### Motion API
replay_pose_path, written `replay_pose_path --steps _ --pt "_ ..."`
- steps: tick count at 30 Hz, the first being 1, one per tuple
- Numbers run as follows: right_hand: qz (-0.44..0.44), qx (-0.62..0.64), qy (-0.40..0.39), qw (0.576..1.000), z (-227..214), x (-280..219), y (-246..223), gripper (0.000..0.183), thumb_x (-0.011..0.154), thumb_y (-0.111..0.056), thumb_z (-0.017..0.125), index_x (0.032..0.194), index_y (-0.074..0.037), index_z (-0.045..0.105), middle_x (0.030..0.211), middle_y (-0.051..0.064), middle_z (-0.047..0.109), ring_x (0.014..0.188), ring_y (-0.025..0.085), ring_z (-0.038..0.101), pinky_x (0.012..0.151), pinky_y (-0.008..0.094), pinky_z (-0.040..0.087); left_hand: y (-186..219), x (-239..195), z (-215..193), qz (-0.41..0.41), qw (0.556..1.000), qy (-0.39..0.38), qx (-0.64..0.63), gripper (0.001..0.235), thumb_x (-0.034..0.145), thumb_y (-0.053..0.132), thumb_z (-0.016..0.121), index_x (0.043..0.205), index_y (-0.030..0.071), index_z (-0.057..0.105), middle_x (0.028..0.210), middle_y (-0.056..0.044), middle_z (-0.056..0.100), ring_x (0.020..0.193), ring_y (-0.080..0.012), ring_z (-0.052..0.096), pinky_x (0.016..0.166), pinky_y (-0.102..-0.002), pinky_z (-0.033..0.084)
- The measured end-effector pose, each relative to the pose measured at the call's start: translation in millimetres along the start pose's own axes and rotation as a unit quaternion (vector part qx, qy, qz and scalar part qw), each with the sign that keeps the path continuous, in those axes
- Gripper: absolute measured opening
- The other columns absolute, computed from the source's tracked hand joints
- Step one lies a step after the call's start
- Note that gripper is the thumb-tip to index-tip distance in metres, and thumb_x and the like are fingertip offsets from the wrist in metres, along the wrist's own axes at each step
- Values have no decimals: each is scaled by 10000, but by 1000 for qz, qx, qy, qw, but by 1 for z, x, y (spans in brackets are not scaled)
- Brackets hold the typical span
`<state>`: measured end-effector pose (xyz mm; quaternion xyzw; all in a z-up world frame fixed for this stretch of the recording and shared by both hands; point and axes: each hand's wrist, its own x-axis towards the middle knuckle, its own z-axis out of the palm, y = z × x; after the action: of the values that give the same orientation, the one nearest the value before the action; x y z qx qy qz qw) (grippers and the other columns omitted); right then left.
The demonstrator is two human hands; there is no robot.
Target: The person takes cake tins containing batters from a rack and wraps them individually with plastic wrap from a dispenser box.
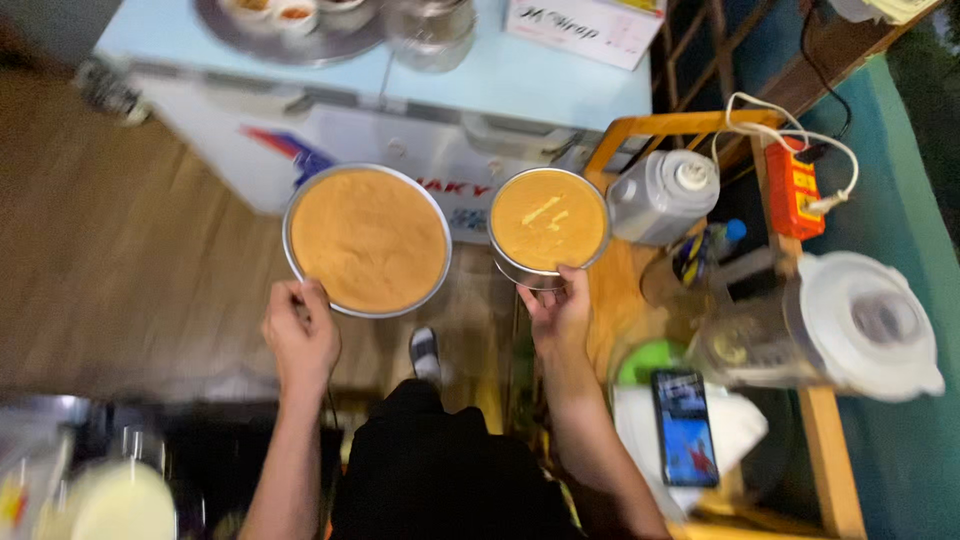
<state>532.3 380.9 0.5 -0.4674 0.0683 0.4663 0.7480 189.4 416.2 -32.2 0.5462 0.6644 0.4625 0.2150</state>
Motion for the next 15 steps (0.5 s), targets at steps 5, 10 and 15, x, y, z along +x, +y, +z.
replay_pose_path --steps 5,10,15 --pt "-16 19 65 998 93 151 -9 700 778 -251 990 1331 2 643 1263 184 608 1127 393 707 1026 662 683 32 143 90 40 997 -56 -26 251 1270 165 662 1099 -18 679 938 -291 695 851 -507 723 707 -534 584" --pt "-50 -19 137 989 147 330 -2 506 785 -226 988 1115 56 730 877 254 729 781 435 792 733 667 668 46 265 167 -47 989 -84 -112 277 1276 199 613 1053 50 683 829 -202 696 707 -262 657 662 -442 604" --pt "-27 -49 95 994 225 429 -40 539 810 -315 991 1137 -16 683 934 164 643 802 364 736 732 609 636 53 393 261 63 982 -46 -170 290 1297 128 601 1043 22 692 864 -171 647 844 -254 666 837 -432 606"
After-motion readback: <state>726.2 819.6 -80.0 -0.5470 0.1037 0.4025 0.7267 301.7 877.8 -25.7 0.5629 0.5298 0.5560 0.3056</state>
